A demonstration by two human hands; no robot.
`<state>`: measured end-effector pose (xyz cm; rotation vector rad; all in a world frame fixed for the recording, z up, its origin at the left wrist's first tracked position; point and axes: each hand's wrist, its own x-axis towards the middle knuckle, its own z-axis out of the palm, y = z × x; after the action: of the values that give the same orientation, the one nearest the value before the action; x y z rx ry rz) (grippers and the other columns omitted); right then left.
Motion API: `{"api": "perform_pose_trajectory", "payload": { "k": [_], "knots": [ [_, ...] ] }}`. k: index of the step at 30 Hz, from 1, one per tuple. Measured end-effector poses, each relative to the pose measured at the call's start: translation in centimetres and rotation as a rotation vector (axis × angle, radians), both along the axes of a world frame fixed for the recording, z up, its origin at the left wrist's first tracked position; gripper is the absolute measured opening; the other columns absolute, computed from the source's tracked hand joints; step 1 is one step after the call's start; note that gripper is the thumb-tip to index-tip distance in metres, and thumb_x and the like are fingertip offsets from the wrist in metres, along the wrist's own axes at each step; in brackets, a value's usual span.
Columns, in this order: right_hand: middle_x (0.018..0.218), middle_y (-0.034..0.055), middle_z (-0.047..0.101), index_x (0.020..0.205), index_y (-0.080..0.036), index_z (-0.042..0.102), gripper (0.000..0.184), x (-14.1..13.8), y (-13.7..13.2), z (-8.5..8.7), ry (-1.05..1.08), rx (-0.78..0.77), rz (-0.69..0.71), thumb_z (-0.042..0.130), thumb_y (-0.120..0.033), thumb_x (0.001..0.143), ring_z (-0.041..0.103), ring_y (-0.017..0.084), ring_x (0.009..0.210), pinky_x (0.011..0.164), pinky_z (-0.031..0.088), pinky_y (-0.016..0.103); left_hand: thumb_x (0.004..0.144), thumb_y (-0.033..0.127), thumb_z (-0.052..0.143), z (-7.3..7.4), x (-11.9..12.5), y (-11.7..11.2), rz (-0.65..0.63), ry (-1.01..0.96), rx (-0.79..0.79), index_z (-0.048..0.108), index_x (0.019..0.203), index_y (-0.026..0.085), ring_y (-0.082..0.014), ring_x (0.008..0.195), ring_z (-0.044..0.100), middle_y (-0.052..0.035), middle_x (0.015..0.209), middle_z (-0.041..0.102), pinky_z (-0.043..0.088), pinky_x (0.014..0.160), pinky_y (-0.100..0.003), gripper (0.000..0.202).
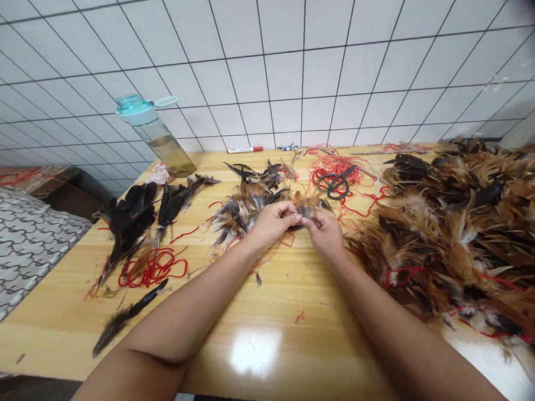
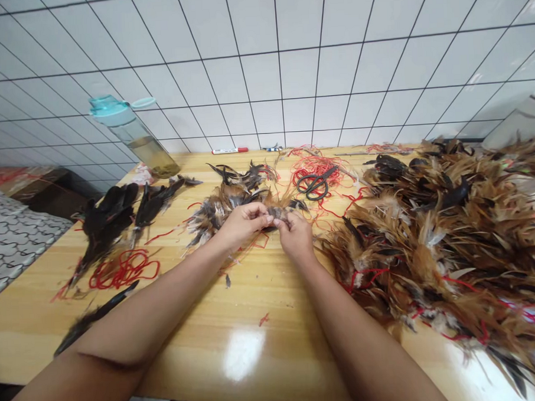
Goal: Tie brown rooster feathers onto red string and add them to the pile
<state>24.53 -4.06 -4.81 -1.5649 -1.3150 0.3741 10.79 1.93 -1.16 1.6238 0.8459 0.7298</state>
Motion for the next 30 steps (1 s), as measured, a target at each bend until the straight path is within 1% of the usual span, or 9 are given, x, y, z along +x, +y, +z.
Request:
{"api": "perform_pose_trajectory", "payload": {
  "k": [5, 10, 13, 16, 18, 22, 24, 28, 30],
  "knots": [
    [0.063, 0.0006, 0.044, 0.054, -0.022, 0.034, 0.032, -0.1, -0.1, -0.1, -0.142, -0.025, 0.006, 0.054, -0.029, 0.078, 0.043, 0.015, 0.06, 0.058, 0.035, 0.029, 0.073, 0.03, 0.061, -0.4, 0.0, 0.2, -0.007, 0.075, 0.073, 0.058, 0.074, 0.015, -0.0092, 0.058, 0.047, 0.0025, 0.063, 0.054, 0.036, 0.057, -0.021, 0.015],
    [0.078, 0.0062, 0.057, 0.064, -0.021, 0.051, 0.017, -0.5, -0.4, 0.2, -0.265, -0.072, 0.031, 0.05, -0.022, 0.081, 0.053, 0.02, 0.075, 0.067, 0.042, 0.032, 0.078, 0.031, 0.058, 0.0, -0.2, 0.0, -0.022, 0.184, 0.181, 0.061, 0.075, 0.015, -0.0103, 0.06, 0.051, 0.0008, 0.066, 0.061, 0.041, 0.06, -0.022, 0.016],
    [0.087, 0.0085, 0.061, 0.074, -0.02, 0.059, 0.014, -0.8, -0.7, 0.6, -0.316, -0.141, 0.008, 0.048, -0.018, 0.083, 0.055, 0.022, 0.082, 0.07, 0.043, 0.033, 0.078, 0.031, 0.059, 0.1, -0.1, -0.3, -0.009, 0.232, 0.241, 0.062, 0.077, 0.015, -0.0111, 0.062, 0.053, 0.0003, 0.068, 0.063, 0.041, 0.06, -0.022, 0.016],
    [0.092, 0.0101, 0.062, 0.081, -0.019, 0.062, 0.016, -1.0, -1.0, 1.0, -0.359, -0.184, 0.019, 0.046, -0.017, 0.084, 0.056, 0.023, 0.085, 0.072, 0.043, 0.033, 0.077, 0.029, 0.06, 0.1, 0.1, -0.5, 0.022, 0.259, 0.265, 0.062, 0.076, 0.016, -0.0115, 0.062, 0.054, 0.0007, 0.068, 0.062, 0.04, 0.059, -0.022, 0.013],
    [0.092, 0.0102, 0.062, 0.079, -0.018, 0.062, 0.017, -1.1, -1.1, 1.1, -0.375, -0.19, 0.041, 0.046, -0.018, 0.085, 0.056, 0.022, 0.084, 0.072, 0.043, 0.033, 0.077, 0.027, 0.059, 0.0, 0.1, -0.5, 0.034, 0.26, 0.277, 0.061, 0.075, 0.016, -0.011, 0.062, 0.053, 0.0014, 0.067, 0.062, 0.038, 0.059, -0.022, 0.011],
    [0.084, 0.0073, 0.06, 0.071, -0.019, 0.059, 0.017, -0.9, -1.0, 0.7, -0.313, -0.117, 0.054, 0.048, -0.02, 0.084, 0.053, 0.02, 0.075, 0.067, 0.042, 0.031, 0.077, 0.026, 0.058, 0.3, 0.0, -0.5, 0.043, 0.243, 0.304, 0.056, 0.068, 0.016, -0.0092, 0.059, 0.046, 0.004, 0.062, 0.053, 0.033, 0.057, -0.021, 0.013],
    [0.078, 0.0057, 0.058, 0.068, -0.02, 0.058, 0.018, -0.7, -0.8, 0.4, -0.254, -0.065, 0.052, 0.049, -0.023, 0.083, 0.051, 0.018, 0.07, 0.064, 0.041, 0.031, 0.077, 0.027, 0.059, 0.4, 0.0, -0.5, 0.039, 0.207, 0.277, 0.054, 0.066, 0.016, -0.0089, 0.058, 0.043, 0.0044, 0.06, 0.05, 0.032, 0.056, -0.021, 0.016],
    [0.072, 0.0034, 0.055, 0.071, -0.019, 0.061, 0.017, -0.3, -0.4, -0.1, -0.13, -0.023, 0.057, 0.052, -0.027, 0.082, 0.05, 0.017, 0.066, 0.062, 0.04, 0.03, 0.077, 0.03, 0.06, 0.2, 0.1, -0.4, 0.023, 0.092, 0.16, 0.058, 0.07, 0.015, -0.0096, 0.061, 0.045, 0.0031, 0.063, 0.052, 0.035, 0.058, -0.021, 0.017],
    [0.069, 0.0026, 0.054, 0.068, -0.02, 0.061, 0.018, -0.2, -0.2, -0.1, -0.085, -0.004, 0.071, 0.052, -0.028, 0.081, 0.049, 0.017, 0.065, 0.061, 0.04, 0.03, 0.076, 0.031, 0.061, -0.2, 0.1, -0.3, 0.027, 0.05, 0.134, 0.059, 0.071, 0.015, -0.0101, 0.063, 0.047, 0.0023, 0.065, 0.054, 0.037, 0.059, -0.021, 0.016]
  ]
}}
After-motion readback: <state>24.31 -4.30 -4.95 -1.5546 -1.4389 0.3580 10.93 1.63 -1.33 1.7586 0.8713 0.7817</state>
